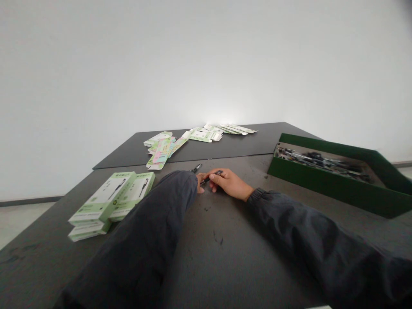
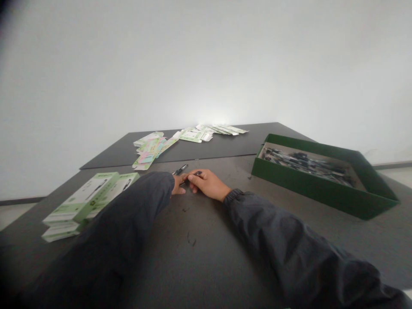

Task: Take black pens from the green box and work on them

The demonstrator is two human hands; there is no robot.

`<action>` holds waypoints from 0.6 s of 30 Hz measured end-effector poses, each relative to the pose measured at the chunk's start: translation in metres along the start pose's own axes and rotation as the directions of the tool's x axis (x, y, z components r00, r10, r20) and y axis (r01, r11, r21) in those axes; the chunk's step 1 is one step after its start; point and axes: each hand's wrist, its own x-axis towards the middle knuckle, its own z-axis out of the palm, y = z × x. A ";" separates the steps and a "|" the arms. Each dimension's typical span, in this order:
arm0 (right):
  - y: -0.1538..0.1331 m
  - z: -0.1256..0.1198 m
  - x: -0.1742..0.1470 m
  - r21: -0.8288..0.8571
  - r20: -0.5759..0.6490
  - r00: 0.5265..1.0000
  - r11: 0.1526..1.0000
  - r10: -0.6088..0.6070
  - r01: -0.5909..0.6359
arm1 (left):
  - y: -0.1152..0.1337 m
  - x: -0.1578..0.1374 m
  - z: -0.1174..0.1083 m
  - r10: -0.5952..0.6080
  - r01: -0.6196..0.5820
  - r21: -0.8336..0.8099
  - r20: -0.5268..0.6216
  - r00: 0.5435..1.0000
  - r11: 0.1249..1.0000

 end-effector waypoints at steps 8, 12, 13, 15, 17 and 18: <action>0.000 0.000 0.001 0.019 0.014 1.000 1.000 -0.001 0.000 | -0.001 0.001 0.001 -0.025 0.025 0.038 -0.010 1.000 0.999; -0.002 0.000 0.001 0.014 0.011 1.000 1.000 0.000 0.000 | -0.006 0.006 0.007 -0.047 0.047 0.061 -0.012 0.999 0.997; -0.002 0.000 0.001 0.012 0.008 1.000 1.000 0.003 -0.003 | -0.006 0.007 0.008 -0.057 0.058 0.066 -0.014 0.998 0.996; -0.002 0.000 0.001 0.012 0.004 1.000 1.000 0.008 -0.008 | -0.007 0.007 0.009 -0.079 0.080 0.072 -0.014 0.997 0.994; -0.001 0.000 0.001 0.016 0.005 1.000 1.000 0.008 -0.008 | -0.006 0.007 0.009 -0.090 0.091 0.066 -0.020 0.996 0.994; -0.001 0.000 0.001 0.017 0.007 1.000 1.000 0.006 -0.006 | -0.005 0.006 0.008 -0.089 0.090 0.061 -0.021 0.996 0.994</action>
